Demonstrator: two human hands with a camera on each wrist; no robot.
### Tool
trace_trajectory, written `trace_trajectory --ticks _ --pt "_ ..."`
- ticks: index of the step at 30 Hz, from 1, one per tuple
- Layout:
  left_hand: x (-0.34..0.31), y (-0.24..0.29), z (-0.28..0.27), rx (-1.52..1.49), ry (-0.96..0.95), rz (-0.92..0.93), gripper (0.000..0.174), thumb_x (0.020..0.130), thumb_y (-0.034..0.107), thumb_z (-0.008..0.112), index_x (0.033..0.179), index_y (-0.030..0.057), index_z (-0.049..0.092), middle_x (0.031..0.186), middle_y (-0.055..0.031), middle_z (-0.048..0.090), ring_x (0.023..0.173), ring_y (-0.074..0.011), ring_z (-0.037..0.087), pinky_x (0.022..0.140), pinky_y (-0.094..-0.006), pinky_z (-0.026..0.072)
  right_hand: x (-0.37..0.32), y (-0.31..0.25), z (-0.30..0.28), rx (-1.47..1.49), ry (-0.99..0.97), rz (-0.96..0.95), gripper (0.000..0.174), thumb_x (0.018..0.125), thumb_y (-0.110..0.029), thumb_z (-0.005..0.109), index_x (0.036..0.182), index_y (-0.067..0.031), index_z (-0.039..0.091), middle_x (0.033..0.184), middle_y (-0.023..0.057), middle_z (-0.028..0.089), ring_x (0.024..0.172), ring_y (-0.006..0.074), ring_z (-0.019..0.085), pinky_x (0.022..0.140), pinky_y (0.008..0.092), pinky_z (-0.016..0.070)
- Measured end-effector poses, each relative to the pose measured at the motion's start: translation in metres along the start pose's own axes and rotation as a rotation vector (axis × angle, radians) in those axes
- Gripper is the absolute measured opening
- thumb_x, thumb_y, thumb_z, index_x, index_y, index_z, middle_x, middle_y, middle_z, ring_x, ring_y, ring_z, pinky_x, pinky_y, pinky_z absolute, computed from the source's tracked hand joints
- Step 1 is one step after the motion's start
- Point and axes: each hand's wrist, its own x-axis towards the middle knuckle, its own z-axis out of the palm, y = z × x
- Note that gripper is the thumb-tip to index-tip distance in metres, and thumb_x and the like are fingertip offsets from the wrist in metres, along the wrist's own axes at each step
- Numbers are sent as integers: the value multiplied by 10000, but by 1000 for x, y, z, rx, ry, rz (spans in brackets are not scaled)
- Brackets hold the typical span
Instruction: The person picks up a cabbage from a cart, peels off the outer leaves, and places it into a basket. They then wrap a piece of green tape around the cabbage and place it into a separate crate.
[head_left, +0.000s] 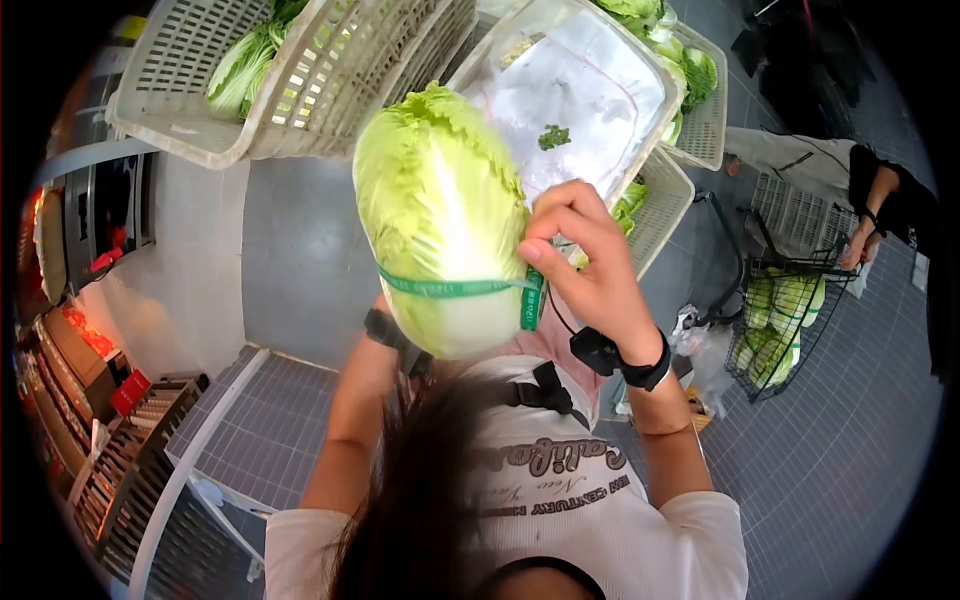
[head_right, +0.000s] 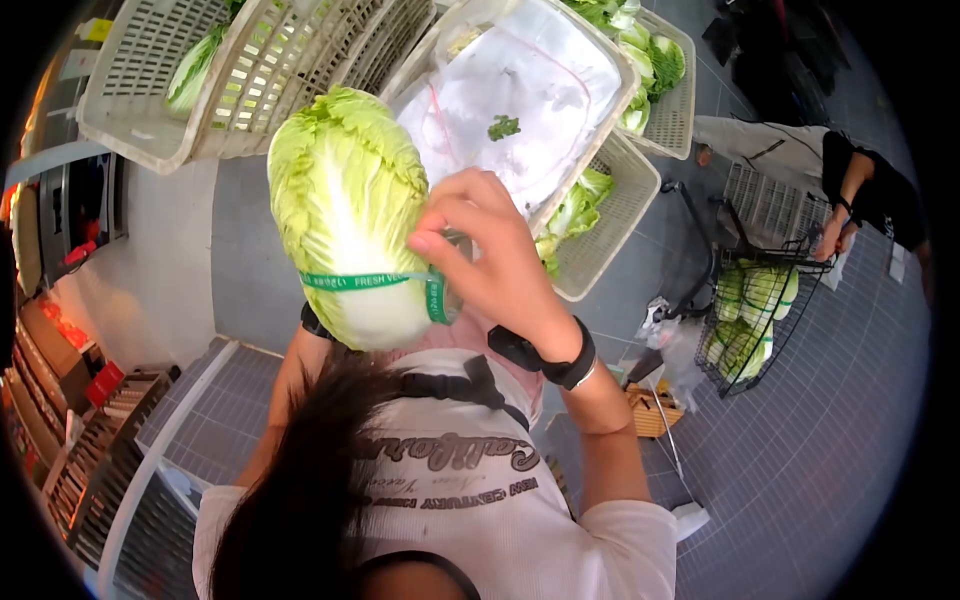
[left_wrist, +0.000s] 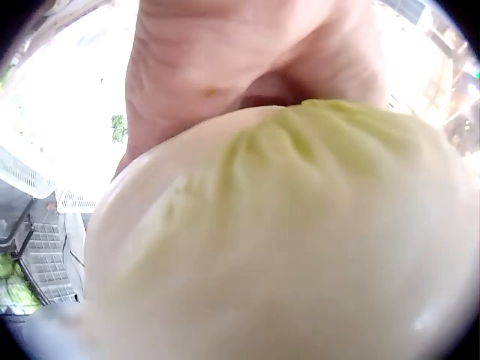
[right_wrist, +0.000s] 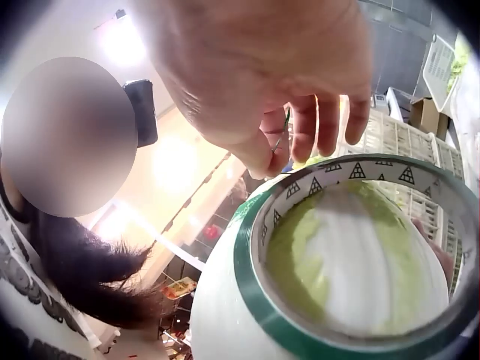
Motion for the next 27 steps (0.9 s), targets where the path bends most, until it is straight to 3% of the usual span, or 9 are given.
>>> trace_trajectory --ticks 1,5,9,12,16,20,23,27 --pt "-2 -6 -1 1 10 -6 530 1025 386 430 1419 32 422 1375 -167 533 1237 -284 550 1010 -407 498 -2 1 3 -2 61 -35 100 881 -93 669 871 -4 625 844 82 605 849 184 585 803 292 456" --pt "8 -11 7 14 10 0 528 1025 385 428 1419 32 423 1375 -168 533 1237 -284 550 1010 -407 499 -9 27 16 228 214 172 86 870 -67 677 869 10 637 872 93 634 846 196 617 786 301 488" --pt "38 -3 12 23 -7 1 526 1026 383 424 1418 32 424 1374 -169 534 1235 -285 552 1009 -408 500 -11 62 27 112 389 282 108 863 -80 698 888 13 649 865 105 641 771 189 627 720 283 499" --pt "45 0 10 25 -8 -15 525 1026 382 421 1418 32 424 1373 -169 535 1232 -285 554 1008 -409 501 -20 72 33 190 491 383 96 865 -75 692 886 10 652 841 105 632 763 190 625 717 292 499" --pt "39 0 2 72 -24 -86 523 1027 380 418 1417 32 426 1372 -170 536 1230 -286 556 1007 -410 502 -32 67 46 39 586 318 109 860 -81 692 886 4 630 844 122 626 737 247 627 676 320 491" --pt "32 9 -6 147 -53 -177 521 1027 378 414 1416 32 427 1371 -171 537 1227 -286 559 1006 -411 503 -42 53 66 -54 692 414 104 874 -76 689 916 6 641 894 123 679 817 218 671 749 307 519" --pt "28 13 -7 185 -73 -232 520 1028 377 411 1415 31 428 1370 -171 538 1225 -286 561 1005 -412 504 -56 48 79 -99 814 390 109 866 -67 693 921 8 637 906 131 699 810 235 692 737 316 531" --pt "21 16 -2 239 -101 -286 518 1028 375 407 1415 31 429 1368 -172 539 1222 -287 563 1004 -413 505 -71 46 84 -131 975 293 120 845 -50 698 917 -25 607 843 127 650 707 309 645 616 358 502"
